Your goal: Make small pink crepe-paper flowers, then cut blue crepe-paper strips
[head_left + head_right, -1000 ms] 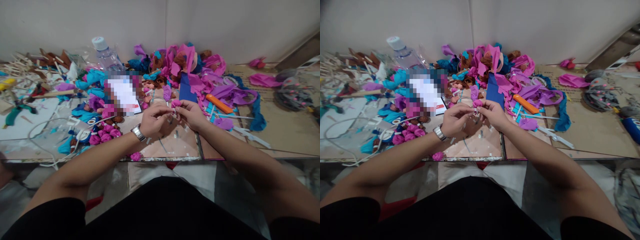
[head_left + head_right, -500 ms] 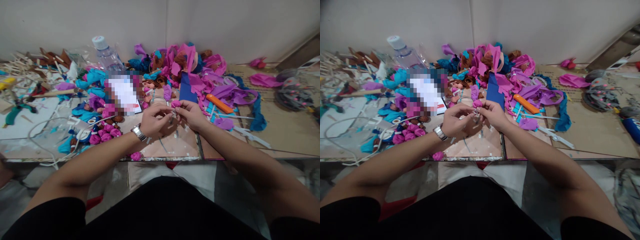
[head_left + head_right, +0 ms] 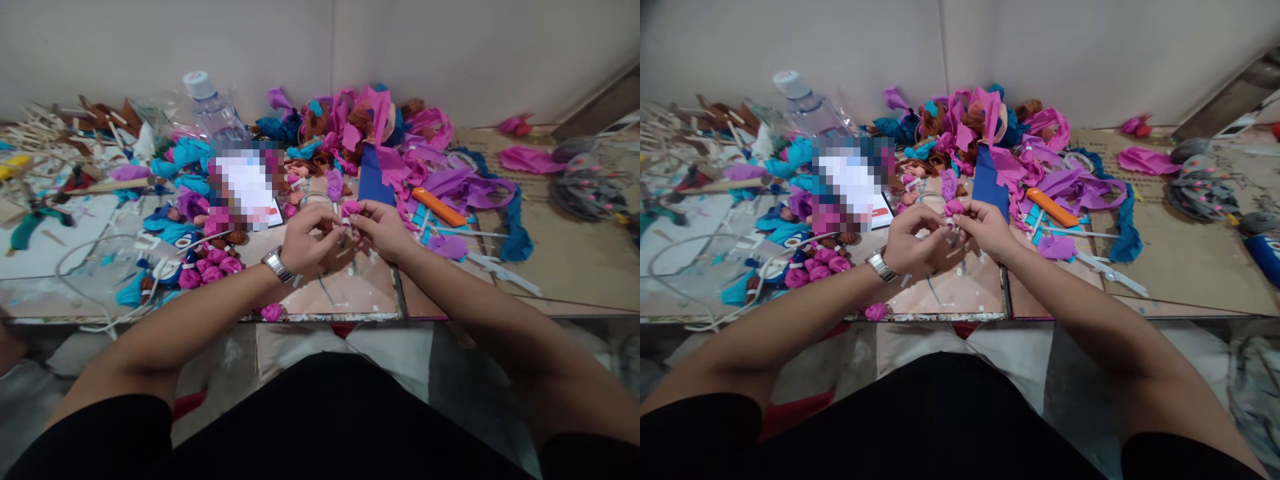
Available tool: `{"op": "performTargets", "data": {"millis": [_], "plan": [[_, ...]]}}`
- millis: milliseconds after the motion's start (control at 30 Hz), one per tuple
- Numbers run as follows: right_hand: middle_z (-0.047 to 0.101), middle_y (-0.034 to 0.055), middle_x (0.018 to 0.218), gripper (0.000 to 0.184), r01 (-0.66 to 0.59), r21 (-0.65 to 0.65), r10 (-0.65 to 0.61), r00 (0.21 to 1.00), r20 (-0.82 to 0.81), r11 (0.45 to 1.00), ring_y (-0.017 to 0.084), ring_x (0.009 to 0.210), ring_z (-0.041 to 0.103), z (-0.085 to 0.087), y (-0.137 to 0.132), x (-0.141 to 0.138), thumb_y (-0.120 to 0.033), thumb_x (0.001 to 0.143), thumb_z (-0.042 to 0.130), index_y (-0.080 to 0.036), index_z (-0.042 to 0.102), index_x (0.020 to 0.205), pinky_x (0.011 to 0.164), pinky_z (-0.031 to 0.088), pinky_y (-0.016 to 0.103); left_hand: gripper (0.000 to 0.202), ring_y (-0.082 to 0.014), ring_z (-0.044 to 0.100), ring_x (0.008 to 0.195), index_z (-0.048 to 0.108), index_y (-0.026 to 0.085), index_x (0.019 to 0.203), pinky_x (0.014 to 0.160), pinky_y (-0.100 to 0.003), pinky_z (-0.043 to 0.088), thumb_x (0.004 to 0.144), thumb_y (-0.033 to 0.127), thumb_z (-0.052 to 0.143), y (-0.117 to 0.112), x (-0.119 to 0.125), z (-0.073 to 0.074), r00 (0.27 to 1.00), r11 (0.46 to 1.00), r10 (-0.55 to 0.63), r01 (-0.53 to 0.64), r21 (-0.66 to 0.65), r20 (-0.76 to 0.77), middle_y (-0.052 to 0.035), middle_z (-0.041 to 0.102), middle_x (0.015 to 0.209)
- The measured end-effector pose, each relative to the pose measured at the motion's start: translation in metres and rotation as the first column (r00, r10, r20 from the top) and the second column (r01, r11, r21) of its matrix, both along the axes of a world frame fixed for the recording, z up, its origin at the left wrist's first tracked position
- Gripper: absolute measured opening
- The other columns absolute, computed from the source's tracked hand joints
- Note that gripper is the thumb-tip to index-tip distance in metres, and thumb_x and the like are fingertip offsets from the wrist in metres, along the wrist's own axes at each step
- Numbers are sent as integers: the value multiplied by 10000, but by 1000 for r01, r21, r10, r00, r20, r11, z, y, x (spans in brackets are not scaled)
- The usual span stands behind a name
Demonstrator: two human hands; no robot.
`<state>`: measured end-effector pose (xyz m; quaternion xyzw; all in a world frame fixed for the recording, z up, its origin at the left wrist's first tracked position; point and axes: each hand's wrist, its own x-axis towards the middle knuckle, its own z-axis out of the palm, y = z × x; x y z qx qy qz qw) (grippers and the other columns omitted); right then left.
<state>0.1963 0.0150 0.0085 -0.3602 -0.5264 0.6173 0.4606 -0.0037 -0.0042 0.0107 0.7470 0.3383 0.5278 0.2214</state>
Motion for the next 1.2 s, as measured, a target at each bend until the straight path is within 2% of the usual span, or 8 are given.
{"op": "performTargets", "data": {"millis": [167,300,500,633,800,967,1200], "plan": [[641,-41,629,384,4,6,-4,999,39,1000,122,512,568,-1,-1,1,-476,792,885,-207,732,1019,475,498,246,203,-168,628,767,693,209,861,719,-329,526,944,388,745,1,-1,3,998,997,-11,16,71,-69,-33,681,813],[639,-40,621,361,7,41,-10,998,56,999,126,509,567,0,-2,0,-480,822,864,-213,730,1024,480,498,250,171,-194,655,865,687,215,898,757,-349,553,960,372,718,1,-1,0,996,996,7,0,85,-84,-55,708,898],[649,-40,656,376,21,68,-23,999,28,997,120,527,571,2,-4,-1,-488,824,862,-211,729,1041,492,498,244,129,-188,672,903,701,219,1008,755,-329,577,971,343,707,2,-1,-2,998,998,5,-1,64,-65,-62,723,984],[635,-41,646,357,39,91,-42,999,30,995,119,524,568,3,-5,-1,-488,839,852,-210,715,1016,489,493,242,125,-185,659,883,700,214,964,741,-323,581,980,338,691,3,-2,0,998,996,11,-5,95,-62,-63,704,946],[639,-36,689,352,83,119,-88,996,31,989,111,533,567,4,-9,-4,-496,845,851,-216,702,998,494,506,233,123,-205,666,996,717,205,952,743,-314,593,961,328,708,2,-2,2,998,992,45,-38,123,-52,-93,692,1044],[656,-33,726,339,140,162,-147,989,30,977,95,515,565,8,-13,-7,-489,831,859,-214,694,940,470,480,219,59,-197,710,1048,718,200,954,778,-301,607,954,253,693,2,-2,0,999,992,31,-25,123,-41,-87,745,1105],[692,-18,756,290,165,173,-178,982,61,971,98,511,579,9,-17,-11,-449,848,835,-211,703,947,469,474,227,32,-174,758,948,730,195,929,770,-292,605,908,175,718,3,-2,-6,999,995,42,-42,89,1,-64,793,1029]]}}
